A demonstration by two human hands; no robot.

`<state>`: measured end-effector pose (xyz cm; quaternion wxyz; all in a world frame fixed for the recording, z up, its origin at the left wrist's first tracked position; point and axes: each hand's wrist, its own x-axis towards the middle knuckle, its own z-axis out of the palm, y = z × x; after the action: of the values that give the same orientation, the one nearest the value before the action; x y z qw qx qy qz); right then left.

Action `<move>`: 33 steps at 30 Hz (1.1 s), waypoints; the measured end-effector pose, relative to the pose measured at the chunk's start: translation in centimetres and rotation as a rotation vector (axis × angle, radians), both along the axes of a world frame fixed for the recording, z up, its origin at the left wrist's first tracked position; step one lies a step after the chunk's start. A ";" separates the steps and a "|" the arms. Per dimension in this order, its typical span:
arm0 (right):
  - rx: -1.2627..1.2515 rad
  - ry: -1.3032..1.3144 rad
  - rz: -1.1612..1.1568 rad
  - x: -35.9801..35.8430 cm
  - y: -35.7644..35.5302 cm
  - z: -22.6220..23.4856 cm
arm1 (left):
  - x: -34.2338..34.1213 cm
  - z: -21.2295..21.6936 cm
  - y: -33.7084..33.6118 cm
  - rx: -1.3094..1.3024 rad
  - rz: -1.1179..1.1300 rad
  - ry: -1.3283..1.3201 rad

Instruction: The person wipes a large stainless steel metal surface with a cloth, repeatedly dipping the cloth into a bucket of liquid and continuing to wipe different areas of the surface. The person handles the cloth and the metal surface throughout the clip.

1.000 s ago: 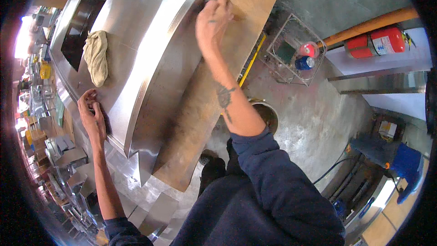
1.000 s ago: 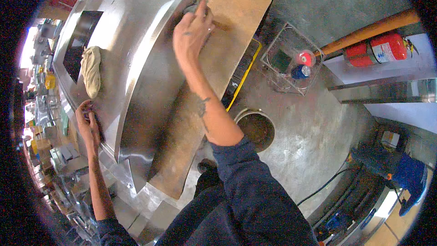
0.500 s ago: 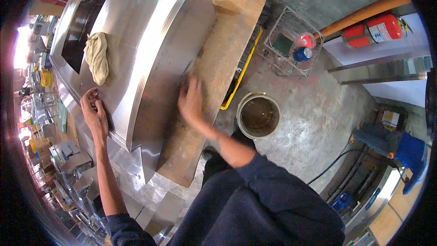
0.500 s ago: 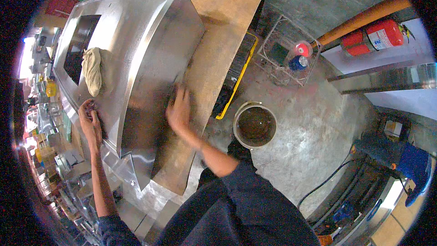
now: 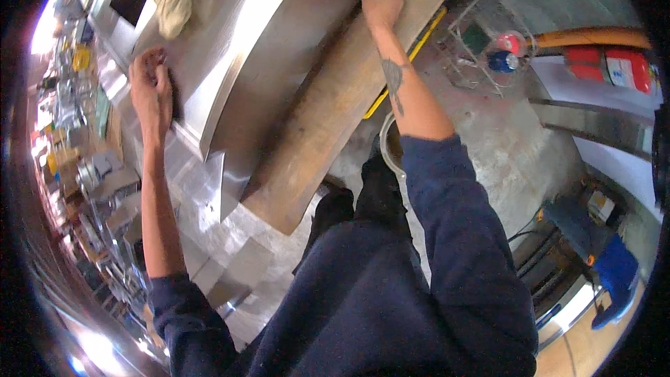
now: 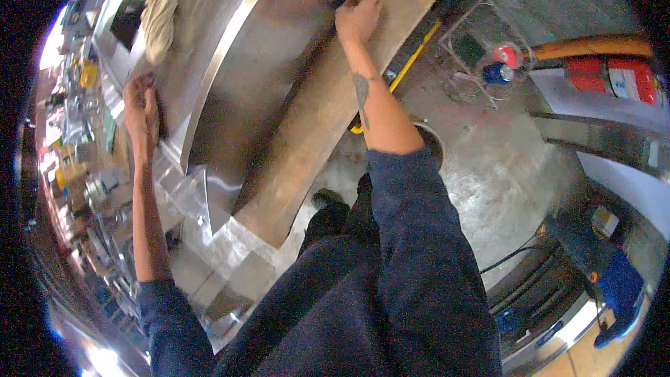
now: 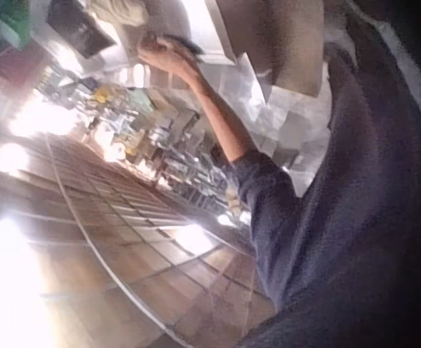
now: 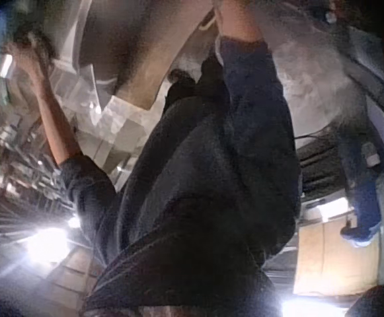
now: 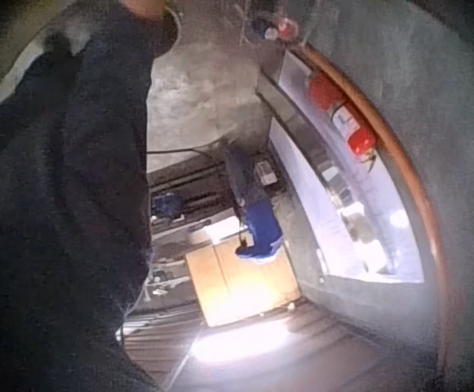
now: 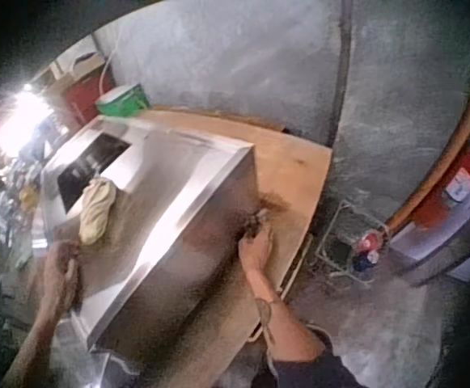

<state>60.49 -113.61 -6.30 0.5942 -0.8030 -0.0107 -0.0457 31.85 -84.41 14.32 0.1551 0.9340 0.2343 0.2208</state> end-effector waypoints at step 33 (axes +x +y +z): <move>0.132 0.171 0.355 -62.1 8.9 1.5 | 2.2 -0.4 0.6 0.158 -0.081 -0.113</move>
<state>-1.56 -104.75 -4.79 0.6429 -0.7489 -0.0985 0.1272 34.08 -83.84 13.87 0.1028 0.9381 0.1690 0.2844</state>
